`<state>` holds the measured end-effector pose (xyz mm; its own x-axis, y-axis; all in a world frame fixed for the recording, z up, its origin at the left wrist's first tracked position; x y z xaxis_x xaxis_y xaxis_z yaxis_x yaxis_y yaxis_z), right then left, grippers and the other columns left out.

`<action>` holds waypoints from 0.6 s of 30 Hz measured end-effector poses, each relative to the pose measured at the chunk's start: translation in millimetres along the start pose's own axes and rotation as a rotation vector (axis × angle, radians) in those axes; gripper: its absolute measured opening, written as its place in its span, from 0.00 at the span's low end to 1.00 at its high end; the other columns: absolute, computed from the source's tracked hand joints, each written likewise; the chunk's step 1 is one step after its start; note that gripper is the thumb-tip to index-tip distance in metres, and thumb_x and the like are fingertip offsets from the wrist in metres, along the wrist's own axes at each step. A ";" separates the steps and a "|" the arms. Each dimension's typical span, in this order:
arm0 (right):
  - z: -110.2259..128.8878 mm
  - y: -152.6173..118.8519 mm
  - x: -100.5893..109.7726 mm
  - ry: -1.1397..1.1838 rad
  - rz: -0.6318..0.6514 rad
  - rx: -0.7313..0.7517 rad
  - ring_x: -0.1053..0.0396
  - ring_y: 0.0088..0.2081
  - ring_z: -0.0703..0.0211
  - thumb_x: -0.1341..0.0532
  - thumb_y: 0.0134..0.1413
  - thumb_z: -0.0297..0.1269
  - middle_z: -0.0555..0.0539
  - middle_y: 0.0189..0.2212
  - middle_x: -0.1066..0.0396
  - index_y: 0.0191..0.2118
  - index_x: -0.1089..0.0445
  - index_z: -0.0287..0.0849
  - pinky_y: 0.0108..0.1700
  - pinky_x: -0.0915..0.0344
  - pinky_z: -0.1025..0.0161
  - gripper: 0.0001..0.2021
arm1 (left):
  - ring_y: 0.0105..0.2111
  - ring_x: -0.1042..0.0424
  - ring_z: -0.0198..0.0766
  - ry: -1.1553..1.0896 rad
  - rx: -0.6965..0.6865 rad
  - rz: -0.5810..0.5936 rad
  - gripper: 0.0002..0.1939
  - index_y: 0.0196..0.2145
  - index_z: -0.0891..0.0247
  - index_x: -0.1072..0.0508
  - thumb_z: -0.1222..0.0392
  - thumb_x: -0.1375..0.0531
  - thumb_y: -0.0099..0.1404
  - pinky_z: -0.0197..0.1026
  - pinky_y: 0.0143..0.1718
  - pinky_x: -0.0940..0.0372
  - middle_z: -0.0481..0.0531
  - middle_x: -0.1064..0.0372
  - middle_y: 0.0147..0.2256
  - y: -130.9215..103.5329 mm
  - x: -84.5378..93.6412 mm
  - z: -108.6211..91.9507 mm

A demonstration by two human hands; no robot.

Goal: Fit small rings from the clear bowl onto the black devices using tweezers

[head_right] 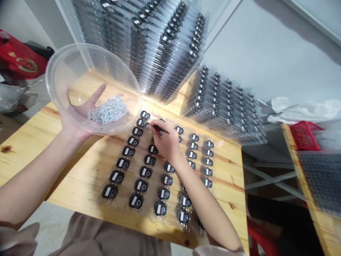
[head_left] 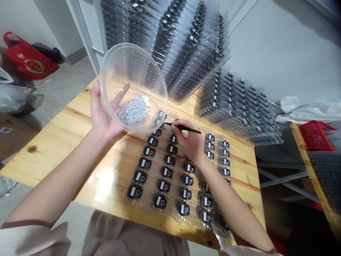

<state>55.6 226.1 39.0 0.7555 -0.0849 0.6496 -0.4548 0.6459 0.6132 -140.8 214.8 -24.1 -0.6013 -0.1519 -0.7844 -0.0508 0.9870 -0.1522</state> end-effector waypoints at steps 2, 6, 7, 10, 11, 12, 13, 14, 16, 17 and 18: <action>3.0 -1.3 -2.5 0.006 0.014 0.032 0.26 0.33 0.63 0.42 0.56 0.28 0.51 0.31 0.24 0.35 0.32 0.44 0.36 0.29 0.66 0.04 | 0.59 0.44 0.67 -0.002 -0.002 0.001 0.43 0.63 0.61 0.48 0.30 0.54 0.59 0.72 0.50 0.42 0.66 0.31 0.48 -0.2 -0.4 -0.2; 5.9 -2.9 -5.5 -0.005 0.032 0.054 0.26 0.33 0.63 0.42 0.56 0.28 0.51 0.31 0.24 0.35 0.31 0.45 0.37 0.29 0.66 0.05 | 0.60 0.45 0.67 -0.007 0.005 0.000 0.43 0.62 0.61 0.47 0.30 0.54 0.59 0.73 0.51 0.44 0.67 0.32 0.49 -0.8 -0.9 -0.4; 6.5 -3.0 -5.7 -0.009 0.034 0.057 0.26 0.33 0.63 0.42 0.57 0.28 0.51 0.31 0.24 0.35 0.31 0.45 0.37 0.29 0.66 0.05 | 0.60 0.45 0.67 -0.007 0.004 0.000 0.43 0.62 0.61 0.46 0.30 0.55 0.59 0.73 0.50 0.44 0.67 0.32 0.49 -0.9 -1.1 -0.6; 7.6 -3.0 -6.1 -0.021 0.037 0.061 0.26 0.33 0.63 0.42 0.57 0.29 0.51 0.31 0.24 0.35 0.31 0.45 0.37 0.29 0.66 0.05 | 0.60 0.45 0.67 0.006 0.001 -0.006 0.42 0.62 0.61 0.45 0.30 0.55 0.59 0.74 0.50 0.44 0.67 0.32 0.49 -0.9 -1.0 -0.9; 7.8 -3.0 -6.2 -0.025 0.038 0.061 0.26 0.33 0.63 0.42 0.57 0.29 0.51 0.31 0.24 0.35 0.31 0.45 0.37 0.29 0.65 0.05 | 0.60 0.46 0.67 0.012 0.002 -0.008 0.42 0.61 0.61 0.45 0.30 0.55 0.59 0.74 0.50 0.45 0.67 0.32 0.49 -0.9 -0.8 -0.7; 7.9 -3.1 -6.4 -0.029 0.039 0.062 0.26 0.33 0.62 0.43 0.58 0.29 0.51 0.31 0.24 0.35 0.31 0.45 0.37 0.29 0.65 0.05 | 0.60 0.46 0.68 0.018 0.002 -0.009 0.42 0.61 0.60 0.45 0.30 0.55 0.59 0.74 0.50 0.45 0.67 0.33 0.49 -0.9 -0.6 -0.5; 8.0 -3.2 -6.7 -0.033 0.040 0.064 0.26 0.33 0.62 0.43 0.58 0.29 0.51 0.31 0.24 0.36 0.31 0.45 0.37 0.29 0.65 0.05 | 0.60 0.46 0.68 0.024 0.001 -0.007 0.42 0.61 0.60 0.44 0.29 0.55 0.58 0.75 0.50 0.45 0.66 0.33 0.50 -0.9 -0.5 -0.4; 8.2 -3.4 -7.2 -0.037 0.042 0.067 0.26 0.33 0.62 0.43 0.58 0.29 0.51 0.31 0.24 0.36 0.31 0.45 0.37 0.29 0.65 0.05 | 0.60 0.46 0.68 0.030 0.002 -0.003 0.42 0.61 0.59 0.44 0.29 0.55 0.58 0.75 0.50 0.45 0.66 0.33 0.50 -0.9 -0.6 -0.2; 8.8 -3.8 -8.5 -0.045 0.052 0.077 0.26 0.34 0.62 0.43 0.58 0.30 0.51 0.32 0.24 0.36 0.31 0.46 0.37 0.29 0.65 0.05 | 0.60 0.46 0.68 0.044 0.000 0.005 0.42 0.61 0.59 0.45 0.29 0.55 0.58 0.75 0.50 0.45 0.66 0.33 0.51 -0.9 -0.8 -0.5; 9.3 -4.1 -9.3 -0.049 0.058 0.084 0.26 0.34 0.62 0.43 0.58 0.30 0.50 0.32 0.24 0.36 0.30 0.46 0.37 0.29 0.65 0.05 | 0.60 0.45 0.68 0.052 -0.001 0.006 0.43 0.61 0.59 0.45 0.29 0.55 0.58 0.76 0.50 0.45 0.66 0.33 0.50 -0.9 -0.7 -0.7; 9.9 -4.4 -9.9 -0.052 0.064 0.091 0.26 0.34 0.62 0.43 0.58 0.30 0.50 0.32 0.24 0.36 0.30 0.45 0.37 0.29 0.65 0.05 | 0.60 0.45 0.68 0.058 -0.002 0.005 0.43 0.62 0.59 0.46 0.28 0.55 0.58 0.76 0.49 0.45 0.66 0.33 0.50 -0.8 -0.5 -1.0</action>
Point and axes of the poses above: each hand's wrist, its own y-axis towards the middle knuckle, its own x-axis out of the back of the hand, z = x × y, the point moved 10 cm from there along y, towards the middle knuckle
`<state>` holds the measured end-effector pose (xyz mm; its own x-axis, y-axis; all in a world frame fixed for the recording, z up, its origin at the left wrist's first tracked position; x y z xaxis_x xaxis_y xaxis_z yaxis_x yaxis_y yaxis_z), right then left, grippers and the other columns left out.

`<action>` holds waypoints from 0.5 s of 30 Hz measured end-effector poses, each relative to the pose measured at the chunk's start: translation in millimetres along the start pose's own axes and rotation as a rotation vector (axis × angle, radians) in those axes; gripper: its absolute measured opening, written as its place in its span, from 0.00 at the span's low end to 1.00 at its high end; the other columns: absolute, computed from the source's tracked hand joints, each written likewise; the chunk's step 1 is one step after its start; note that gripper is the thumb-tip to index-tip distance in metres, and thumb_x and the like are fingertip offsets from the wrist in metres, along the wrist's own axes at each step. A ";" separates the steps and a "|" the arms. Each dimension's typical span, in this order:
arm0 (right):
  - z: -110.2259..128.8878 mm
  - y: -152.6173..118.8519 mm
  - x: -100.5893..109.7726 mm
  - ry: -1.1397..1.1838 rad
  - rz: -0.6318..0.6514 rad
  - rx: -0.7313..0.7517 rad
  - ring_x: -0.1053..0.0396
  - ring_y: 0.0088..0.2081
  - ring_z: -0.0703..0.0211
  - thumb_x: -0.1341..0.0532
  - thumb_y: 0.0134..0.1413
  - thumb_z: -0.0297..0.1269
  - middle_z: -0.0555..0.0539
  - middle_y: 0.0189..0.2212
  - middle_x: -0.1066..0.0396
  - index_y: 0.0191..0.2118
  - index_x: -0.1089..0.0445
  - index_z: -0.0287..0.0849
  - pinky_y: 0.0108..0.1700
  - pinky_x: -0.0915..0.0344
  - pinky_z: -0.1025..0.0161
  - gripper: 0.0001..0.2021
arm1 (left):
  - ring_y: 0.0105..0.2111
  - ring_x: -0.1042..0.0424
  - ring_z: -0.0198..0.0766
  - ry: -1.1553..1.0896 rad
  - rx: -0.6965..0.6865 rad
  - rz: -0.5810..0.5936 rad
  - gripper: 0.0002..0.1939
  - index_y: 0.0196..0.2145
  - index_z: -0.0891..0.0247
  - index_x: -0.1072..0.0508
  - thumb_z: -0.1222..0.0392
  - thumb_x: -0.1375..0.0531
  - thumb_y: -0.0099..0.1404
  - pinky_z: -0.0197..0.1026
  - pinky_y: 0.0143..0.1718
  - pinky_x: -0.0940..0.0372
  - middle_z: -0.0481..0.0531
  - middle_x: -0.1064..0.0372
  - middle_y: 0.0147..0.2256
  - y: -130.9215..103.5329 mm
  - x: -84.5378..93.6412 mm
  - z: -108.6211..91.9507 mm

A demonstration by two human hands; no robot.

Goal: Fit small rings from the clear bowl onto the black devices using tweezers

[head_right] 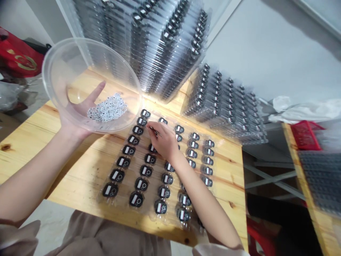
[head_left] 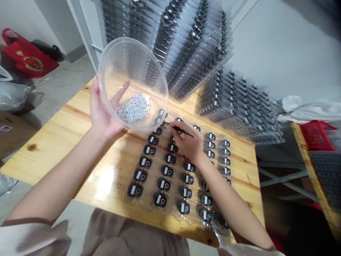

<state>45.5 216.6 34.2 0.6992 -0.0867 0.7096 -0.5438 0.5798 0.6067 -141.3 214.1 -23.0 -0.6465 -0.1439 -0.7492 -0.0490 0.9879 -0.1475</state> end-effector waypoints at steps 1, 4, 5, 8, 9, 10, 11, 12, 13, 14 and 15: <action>0.6 -0.2 -0.5 -0.003 0.005 0.007 0.26 0.34 0.62 0.43 0.58 0.30 0.50 0.32 0.24 0.36 0.30 0.45 0.37 0.29 0.65 0.05 | 0.59 0.45 0.67 0.003 0.001 -0.004 0.43 0.62 0.59 0.46 0.28 0.56 0.58 0.76 0.49 0.45 0.66 0.33 0.50 0.0 0.3 -0.1; 2.3 -0.8 -0.9 -0.011 0.009 0.028 0.26 0.33 0.62 0.43 0.58 0.29 0.49 0.31 0.24 0.36 0.30 0.45 0.36 0.30 0.66 0.05 | 0.59 0.43 0.66 -0.002 0.005 -0.012 0.42 0.62 0.58 0.46 0.28 0.57 0.58 0.75 0.50 0.45 0.65 0.33 0.49 -0.2 0.3 -0.2; 2.9 -0.9 -0.9 -0.012 0.009 0.035 0.26 0.33 0.62 0.43 0.58 0.29 0.49 0.31 0.24 0.36 0.30 0.45 0.36 0.30 0.66 0.05 | 0.59 0.43 0.65 -0.006 0.003 -0.012 0.42 0.62 0.58 0.46 0.28 0.58 0.59 0.75 0.50 0.45 0.65 0.33 0.49 -0.3 0.1 -0.4; 4.8 -1.1 -1.3 -0.016 0.011 0.053 0.26 0.32 0.62 0.43 0.58 0.29 0.49 0.30 0.24 0.35 0.30 0.44 0.36 0.30 0.66 0.05 | 0.59 0.42 0.64 -0.012 0.000 -0.004 0.42 0.61 0.58 0.45 0.28 0.58 0.59 0.74 0.51 0.44 0.65 0.33 0.50 -0.8 -0.9 -0.7; 5.3 -1.1 -1.4 -0.017 0.012 0.056 0.26 0.32 0.62 0.43 0.58 0.29 0.49 0.30 0.24 0.35 0.30 0.44 0.36 0.30 0.66 0.05 | 0.59 0.42 0.64 -0.013 0.001 0.000 0.42 0.61 0.59 0.45 0.28 0.58 0.58 0.74 0.51 0.44 0.65 0.33 0.50 -0.8 -1.2 -0.7; 5.8 -1.2 -1.3 -0.016 0.011 0.058 0.26 0.32 0.62 0.43 0.58 0.29 0.49 0.30 0.24 0.36 0.30 0.44 0.35 0.30 0.66 0.05 | 0.59 0.42 0.64 -0.015 0.003 0.005 0.42 0.61 0.59 0.45 0.28 0.58 0.58 0.74 0.51 0.45 0.65 0.33 0.50 -0.9 -1.6 -0.5; 6.2 -1.3 -1.2 -0.014 0.009 0.059 0.26 0.32 0.62 0.43 0.58 0.30 0.49 0.30 0.24 0.36 0.30 0.45 0.35 0.30 0.66 0.05 | 0.59 0.42 0.63 -0.019 0.007 0.009 0.42 0.61 0.59 0.45 0.28 0.58 0.59 0.74 0.51 0.45 0.65 0.33 0.50 -0.8 -1.9 -0.2; 6.6 -1.4 -0.9 -0.012 0.008 0.059 0.26 0.32 0.62 0.43 0.58 0.30 0.49 0.30 0.24 0.36 0.30 0.45 0.35 0.30 0.66 0.05 | 0.59 0.42 0.63 -0.027 0.010 0.012 0.42 0.61 0.59 0.46 0.29 0.58 0.59 0.73 0.51 0.45 0.65 0.33 0.50 -0.8 -2.0 0.1; 7.0 -1.5 -0.5 -0.008 0.007 0.059 0.26 0.32 0.62 0.43 0.58 0.30 0.49 0.30 0.24 0.36 0.30 0.45 0.36 0.30 0.66 0.05 | 0.59 0.42 0.63 -0.037 0.011 0.013 0.42 0.61 0.59 0.46 0.29 0.57 0.59 0.73 0.51 0.45 0.65 0.33 0.50 -0.6 -2.0 0.2; 7.5 -1.6 0.3 -0.006 0.005 0.060 0.26 0.32 0.62 0.43 0.58 0.29 0.50 0.30 0.24 0.36 0.30 0.45 0.36 0.30 0.66 0.05 | 0.59 0.42 0.63 -0.046 0.014 0.014 0.42 0.62 0.60 0.46 0.29 0.57 0.59 0.72 0.51 0.45 0.65 0.33 0.50 -0.5 -1.9 0.6; 7.6 -1.6 1.4 -0.001 0.003 0.058 0.26 0.32 0.62 0.42 0.58 0.29 0.50 0.30 0.24 0.36 0.30 0.45 0.36 0.29 0.66 0.05 | 0.59 0.42 0.63 -0.054 0.014 0.016 0.42 0.62 0.60 0.46 0.29 0.56 0.59 0.72 0.52 0.45 0.65 0.32 0.50 -0.3 -1.7 0.8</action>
Point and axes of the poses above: each hand's wrist, its own y-axis towards the middle knuckle, its own x-axis out of the back of the hand, z = x × y, the point moved 10 cm from there along y, towards the middle knuckle
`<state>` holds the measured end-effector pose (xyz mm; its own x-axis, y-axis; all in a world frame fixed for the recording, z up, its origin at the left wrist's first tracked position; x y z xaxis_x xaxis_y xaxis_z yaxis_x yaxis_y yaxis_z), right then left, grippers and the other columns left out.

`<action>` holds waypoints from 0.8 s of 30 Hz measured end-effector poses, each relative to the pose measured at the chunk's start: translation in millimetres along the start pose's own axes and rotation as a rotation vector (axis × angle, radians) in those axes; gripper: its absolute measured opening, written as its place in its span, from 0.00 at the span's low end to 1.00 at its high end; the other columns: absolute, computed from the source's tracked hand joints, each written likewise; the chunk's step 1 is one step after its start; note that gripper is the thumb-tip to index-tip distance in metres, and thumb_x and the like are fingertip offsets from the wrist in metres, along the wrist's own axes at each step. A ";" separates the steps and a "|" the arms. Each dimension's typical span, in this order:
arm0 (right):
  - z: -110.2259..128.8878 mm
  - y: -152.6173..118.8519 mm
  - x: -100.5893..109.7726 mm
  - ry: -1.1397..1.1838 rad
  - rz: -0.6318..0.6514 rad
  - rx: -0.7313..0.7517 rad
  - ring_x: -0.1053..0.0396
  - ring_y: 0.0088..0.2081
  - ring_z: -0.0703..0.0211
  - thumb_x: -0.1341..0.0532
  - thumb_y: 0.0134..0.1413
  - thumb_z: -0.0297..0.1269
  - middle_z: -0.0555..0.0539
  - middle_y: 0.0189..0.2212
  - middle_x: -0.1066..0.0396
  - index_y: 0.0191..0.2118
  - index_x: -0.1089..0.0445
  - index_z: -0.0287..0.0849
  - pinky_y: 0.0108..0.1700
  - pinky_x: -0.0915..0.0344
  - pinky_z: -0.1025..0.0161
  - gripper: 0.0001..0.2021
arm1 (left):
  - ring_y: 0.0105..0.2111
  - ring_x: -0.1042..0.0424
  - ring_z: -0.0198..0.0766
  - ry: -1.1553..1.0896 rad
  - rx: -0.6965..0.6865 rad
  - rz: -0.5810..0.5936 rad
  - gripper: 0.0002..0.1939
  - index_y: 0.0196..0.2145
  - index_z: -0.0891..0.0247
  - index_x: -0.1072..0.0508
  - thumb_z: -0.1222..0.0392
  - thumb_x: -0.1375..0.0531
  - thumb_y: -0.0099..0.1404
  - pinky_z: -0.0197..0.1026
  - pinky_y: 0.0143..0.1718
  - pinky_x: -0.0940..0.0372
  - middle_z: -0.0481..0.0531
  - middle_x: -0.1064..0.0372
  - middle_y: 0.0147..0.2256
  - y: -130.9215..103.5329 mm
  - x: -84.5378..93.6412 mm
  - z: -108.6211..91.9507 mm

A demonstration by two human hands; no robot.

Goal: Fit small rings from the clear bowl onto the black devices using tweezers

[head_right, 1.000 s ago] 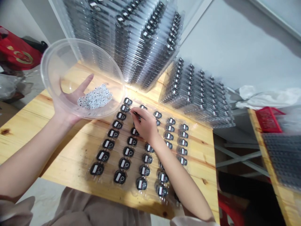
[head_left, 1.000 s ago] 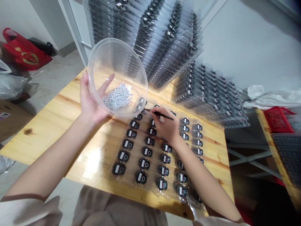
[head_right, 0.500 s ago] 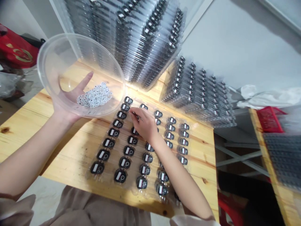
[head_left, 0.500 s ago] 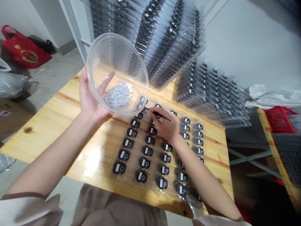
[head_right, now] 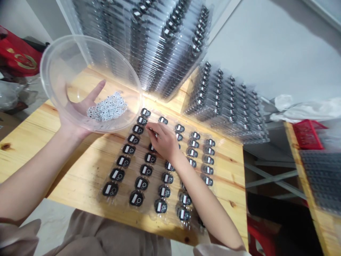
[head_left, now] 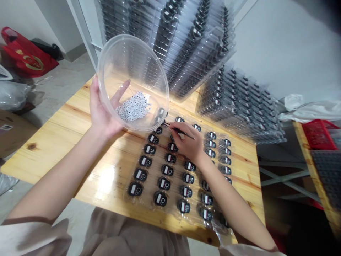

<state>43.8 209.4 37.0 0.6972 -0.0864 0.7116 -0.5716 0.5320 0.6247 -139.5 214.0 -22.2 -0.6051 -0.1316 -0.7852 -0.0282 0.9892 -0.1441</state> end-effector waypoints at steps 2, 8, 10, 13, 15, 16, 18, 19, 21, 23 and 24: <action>-1.6 0.6 3.5 0.016 -0.005 -0.022 0.26 0.33 0.62 0.42 0.58 0.30 0.50 0.31 0.24 0.36 0.30 0.45 0.36 0.29 0.65 0.05 | 0.59 0.43 0.65 -0.010 -0.001 0.003 0.43 0.61 0.60 0.45 0.29 0.55 0.58 0.71 0.52 0.45 0.65 0.32 0.50 0.3 0.5 0.5; -6.1 6.9 50.1 0.111 -0.285 -0.160 0.26 0.36 0.60 0.38 0.54 0.28 0.51 0.32 0.27 0.36 0.31 0.47 0.39 0.27 0.61 0.06 | 0.59 0.44 0.66 -0.028 0.000 0.001 0.41 0.61 0.59 0.43 0.30 0.53 0.58 0.71 0.51 0.43 0.66 0.33 0.52 0.0 -0.5 3.3; 2.2 8.2 68.4 0.196 -0.414 -0.161 0.25 0.37 0.60 0.37 0.53 0.27 0.51 0.32 0.28 0.38 0.31 0.48 0.40 0.27 0.61 0.08 | 0.58 0.42 0.67 -0.025 0.008 -0.026 0.41 0.61 0.59 0.43 0.30 0.53 0.58 0.71 0.51 0.43 0.67 0.33 0.52 -0.6 -0.5 5.0; 23.3 15.8 70.0 0.311 -0.377 -0.118 0.25 0.39 0.60 0.37 0.52 0.25 0.52 0.32 0.27 0.39 0.31 0.49 0.41 0.26 0.60 0.11 | 0.56 0.39 0.68 -0.012 0.035 -0.063 0.42 0.61 0.61 0.43 0.30 0.55 0.59 0.73 0.49 0.43 0.68 0.31 0.49 -2.2 -1.3 9.4; 40.0 22.1 55.1 0.322 -0.221 -0.070 0.25 0.39 0.59 0.38 0.52 0.24 0.52 0.32 0.26 0.39 0.31 0.49 0.42 0.26 0.60 0.12 | 0.55 0.38 0.68 -0.005 0.054 -0.078 0.41 0.60 0.62 0.41 0.31 0.55 0.59 0.73 0.50 0.43 0.67 0.29 0.47 -3.5 -2.3 12.9; 47.8 23.8 47.1 0.304 -0.149 -0.037 0.25 0.40 0.59 0.38 0.53 0.23 0.52 0.32 0.25 0.39 0.31 0.49 0.42 0.26 0.60 0.12 | 0.55 0.37 0.67 -0.003 0.059 -0.082 0.41 0.59 0.63 0.39 0.31 0.54 0.59 0.72 0.51 0.43 0.67 0.29 0.46 -4.1 -3.0 14.4; 60.1 24.7 36.5 0.258 -0.073 0.041 0.25 0.40 0.60 0.39 0.53 0.22 0.52 0.33 0.24 0.40 0.32 0.48 0.42 0.27 0.61 0.13 | 0.55 0.37 0.66 -0.004 0.062 -0.087 0.41 0.57 0.64 0.37 0.30 0.52 0.57 0.69 0.53 0.43 0.66 0.28 0.45 -5.2 -4.5 16.5; 63.0 24.8 33.5 0.242 -0.061 0.066 0.25 0.40 0.60 0.40 0.54 0.22 0.52 0.33 0.24 0.40 0.32 0.48 0.42 0.27 0.61 0.13 | 0.55 0.37 0.65 -0.004 0.064 -0.090 0.41 0.56 0.64 0.36 0.30 0.51 0.57 0.69 0.54 0.43 0.66 0.28 0.45 -5.7 -5.2 17.4; 63.4 25.0 30.1 0.220 -0.059 0.078 0.25 0.40 0.60 0.40 0.55 0.23 0.51 0.33 0.23 0.41 0.32 0.48 0.41 0.27 0.62 0.12 | 0.54 0.36 0.66 -0.006 0.072 -0.090 0.40 0.56 0.63 0.36 0.31 0.52 0.58 0.71 0.52 0.43 0.65 0.28 0.46 -6.8 -7.1 19.3; 61.6 25.4 28.3 0.213 -0.057 0.071 0.24 0.39 0.60 0.41 0.55 0.23 0.51 0.33 0.23 0.41 0.32 0.48 0.41 0.27 0.62 0.12 | 0.54 0.36 0.69 -0.011 0.084 -0.082 0.39 0.57 0.61 0.37 0.31 0.53 0.58 0.76 0.49 0.43 0.65 0.29 0.48 -7.7 -9.5 21.1; 61.8 25.5 27.5 0.217 -0.051 0.077 0.25 0.39 0.60 0.40 0.55 0.23 0.51 0.33 0.23 0.41 0.33 0.48 0.41 0.27 0.62 0.13 | 0.54 0.36 0.70 -0.014 0.088 -0.078 0.39 0.57 0.60 0.37 0.31 0.53 0.58 0.77 0.48 0.44 0.65 0.30 0.49 -8.0 -10.4 21.7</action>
Point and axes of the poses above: each hand's wrist, its own y-axis towards the middle knuckle, its own x-axis out of the back of the hand, z = x × y, the point moved 10 cm from there along y, towards the middle knuckle
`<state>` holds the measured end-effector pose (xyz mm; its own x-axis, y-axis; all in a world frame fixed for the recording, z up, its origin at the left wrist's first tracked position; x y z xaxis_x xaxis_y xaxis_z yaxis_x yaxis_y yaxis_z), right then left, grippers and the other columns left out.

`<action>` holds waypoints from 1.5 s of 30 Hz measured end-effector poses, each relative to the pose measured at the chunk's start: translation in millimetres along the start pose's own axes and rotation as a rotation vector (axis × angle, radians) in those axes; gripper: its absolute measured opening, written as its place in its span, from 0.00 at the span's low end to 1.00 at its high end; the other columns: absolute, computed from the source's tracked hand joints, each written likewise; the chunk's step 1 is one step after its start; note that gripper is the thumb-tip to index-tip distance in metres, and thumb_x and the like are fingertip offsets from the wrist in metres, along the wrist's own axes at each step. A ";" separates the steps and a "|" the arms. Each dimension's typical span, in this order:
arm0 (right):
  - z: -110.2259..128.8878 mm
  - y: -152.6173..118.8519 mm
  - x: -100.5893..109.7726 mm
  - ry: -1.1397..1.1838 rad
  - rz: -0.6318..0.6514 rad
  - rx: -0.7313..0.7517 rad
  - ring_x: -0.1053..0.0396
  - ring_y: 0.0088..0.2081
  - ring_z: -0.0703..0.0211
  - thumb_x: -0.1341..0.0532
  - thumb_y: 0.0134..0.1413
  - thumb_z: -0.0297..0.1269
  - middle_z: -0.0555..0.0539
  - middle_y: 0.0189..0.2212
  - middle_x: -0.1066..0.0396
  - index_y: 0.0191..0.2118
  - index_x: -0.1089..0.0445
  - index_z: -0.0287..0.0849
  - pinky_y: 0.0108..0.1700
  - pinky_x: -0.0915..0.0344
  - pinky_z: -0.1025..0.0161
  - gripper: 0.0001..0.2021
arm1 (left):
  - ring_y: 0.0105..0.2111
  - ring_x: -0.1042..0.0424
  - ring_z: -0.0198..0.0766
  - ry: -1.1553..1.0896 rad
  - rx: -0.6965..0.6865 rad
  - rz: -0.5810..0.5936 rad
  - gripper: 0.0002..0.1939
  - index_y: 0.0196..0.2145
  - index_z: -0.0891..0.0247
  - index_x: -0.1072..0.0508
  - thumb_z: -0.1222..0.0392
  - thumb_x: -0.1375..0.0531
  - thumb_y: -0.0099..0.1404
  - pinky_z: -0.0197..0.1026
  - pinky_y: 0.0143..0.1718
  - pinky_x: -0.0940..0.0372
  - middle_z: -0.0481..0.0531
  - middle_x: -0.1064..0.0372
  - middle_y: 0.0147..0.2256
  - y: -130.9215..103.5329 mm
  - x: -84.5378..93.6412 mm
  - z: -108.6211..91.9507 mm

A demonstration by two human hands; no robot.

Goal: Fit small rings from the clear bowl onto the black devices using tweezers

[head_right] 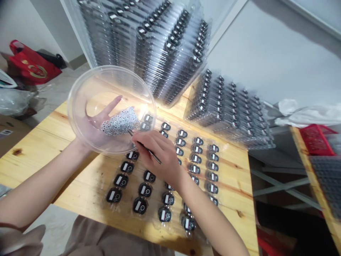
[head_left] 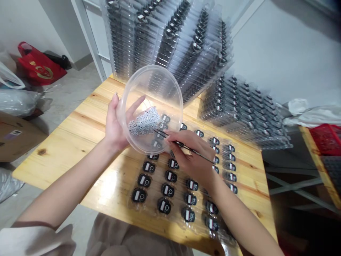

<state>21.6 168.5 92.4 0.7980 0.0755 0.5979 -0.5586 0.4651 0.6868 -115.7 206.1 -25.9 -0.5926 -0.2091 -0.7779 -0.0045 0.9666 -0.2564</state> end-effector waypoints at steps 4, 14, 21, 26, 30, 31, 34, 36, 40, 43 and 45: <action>3.5 0.5 -3.7 0.034 0.044 0.024 0.25 0.41 0.61 0.40 0.54 0.22 0.50 0.34 0.23 0.43 0.33 0.47 0.42 0.28 0.62 0.14 | 0.56 0.39 0.71 -0.011 -0.017 0.013 0.39 0.58 0.61 0.38 0.32 0.52 0.59 0.77 0.49 0.44 0.63 0.32 0.52 -0.1 -1.1 -0.1; -2.9 2.4 -2.3 -0.023 0.077 -0.086 0.25 0.36 0.63 0.40 0.55 0.24 0.51 0.32 0.24 0.39 0.32 0.46 0.38 0.28 0.65 0.09 | 0.56 0.38 0.68 -0.011 -0.016 0.066 0.37 0.55 0.62 0.35 0.32 0.53 0.60 0.75 0.50 0.44 0.64 0.29 0.47 1.2 -4.3 3.5; -4.0 1.2 -4.0 -0.041 0.080 -0.089 0.25 0.37 0.61 0.41 0.56 0.26 0.51 0.31 0.23 0.38 0.31 0.47 0.37 0.28 0.63 0.08 | 0.57 0.40 0.68 0.000 -0.035 0.043 0.37 0.56 0.63 0.36 0.32 0.51 0.59 0.72 0.53 0.44 0.63 0.29 0.48 -0.1 -4.2 2.8; -5.1 0.9 -4.1 -0.055 0.069 -0.098 0.25 0.36 0.62 0.41 0.56 0.26 0.52 0.31 0.24 0.38 0.32 0.47 0.37 0.28 0.63 0.08 | 0.56 0.38 0.67 0.008 -0.039 0.038 0.36 0.55 0.63 0.34 0.33 0.51 0.60 0.71 0.54 0.45 0.62 0.29 0.47 0.5 -2.2 2.7; -11.0 -0.6 0.1 0.013 0.037 -0.159 0.25 0.36 0.64 0.40 0.55 0.25 0.53 0.32 0.24 0.38 0.32 0.48 0.38 0.28 0.66 0.09 | 0.54 0.36 0.69 0.019 -0.030 0.041 0.37 0.55 0.63 0.34 0.32 0.53 0.60 0.75 0.51 0.45 0.64 0.28 0.44 1.2 -1.4 2.8; -14.5 -1.1 2.8 0.045 0.018 -0.191 0.25 0.37 0.64 0.40 0.55 0.25 0.54 0.32 0.24 0.38 0.32 0.48 0.38 0.27 0.66 0.09 | 0.53 0.36 0.69 0.021 -0.032 0.038 0.37 0.55 0.63 0.34 0.33 0.54 0.61 0.75 0.51 0.45 0.64 0.28 0.43 1.5 -1.1 2.2; -26.1 -2.1 17.5 0.128 -0.082 -0.283 0.25 0.38 0.62 0.39 0.55 0.27 0.53 0.33 0.26 0.38 0.32 0.48 0.39 0.27 0.64 0.08 | 0.53 0.36 0.69 0.030 -0.038 0.015 0.37 0.57 0.63 0.36 0.34 0.55 0.61 0.74 0.51 0.44 0.65 0.29 0.44 2.2 1.2 -0.2; -34.9 -3.2 32.2 0.139 -0.181 -0.335 0.26 0.34 0.63 0.38 0.55 0.30 0.52 0.32 0.28 0.36 0.32 0.48 0.35 0.27 0.65 0.05 | 0.54 0.37 0.69 0.035 -0.036 -0.007 0.38 0.58 0.63 0.38 0.33 0.54 0.60 0.73 0.52 0.44 0.66 0.30 0.46 2.9 3.9 -1.4; -60.2 -13.7 53.0 0.212 -0.330 -0.461 0.32 0.23 0.67 0.37 0.55 0.35 0.54 0.25 0.33 0.34 0.34 0.46 0.23 0.33 0.68 0.04 | 0.55 0.40 0.73 0.028 -0.046 -0.008 0.43 0.61 0.59 0.44 0.29 0.52 0.56 0.76 0.49 0.45 0.67 0.34 0.52 5.2 9.0 -6.9; -85.7 -29.1 52.5 0.337 -0.352 -0.578 0.34 0.21 0.67 0.36 0.52 0.38 0.55 0.22 0.34 0.35 0.34 0.46 0.23 0.35 0.68 0.06 | 0.57 0.42 0.73 0.016 -0.059 0.035 0.44 0.63 0.58 0.48 0.29 0.53 0.57 0.77 0.48 0.46 0.68 0.37 0.55 6.7 10.6 -13.8; -105.6 -43.2 46.3 0.450 -0.363 -0.705 0.35 0.20 0.68 0.33 0.47 0.39 0.56 0.21 0.34 0.33 0.33 0.46 0.23 0.37 0.69 0.09 | 0.59 0.44 0.70 0.039 -0.080 0.044 0.44 0.64 0.59 0.50 0.29 0.56 0.58 0.75 0.51 0.46 0.67 0.36 0.54 7.1 12.6 -19.8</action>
<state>106.6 245.0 46.7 0.9933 0.0876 0.0756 -0.1065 0.9476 0.3011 -139.2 213.3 -26.2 -0.6246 -0.1619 -0.7640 -0.0414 0.9838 -0.1745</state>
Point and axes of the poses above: each hand's wrist, its own y-axis towards the middle knuckle, its own x-axis out of the back of the hand, z = x × y, the point moved 10 cm from there along y, towards the middle knuckle
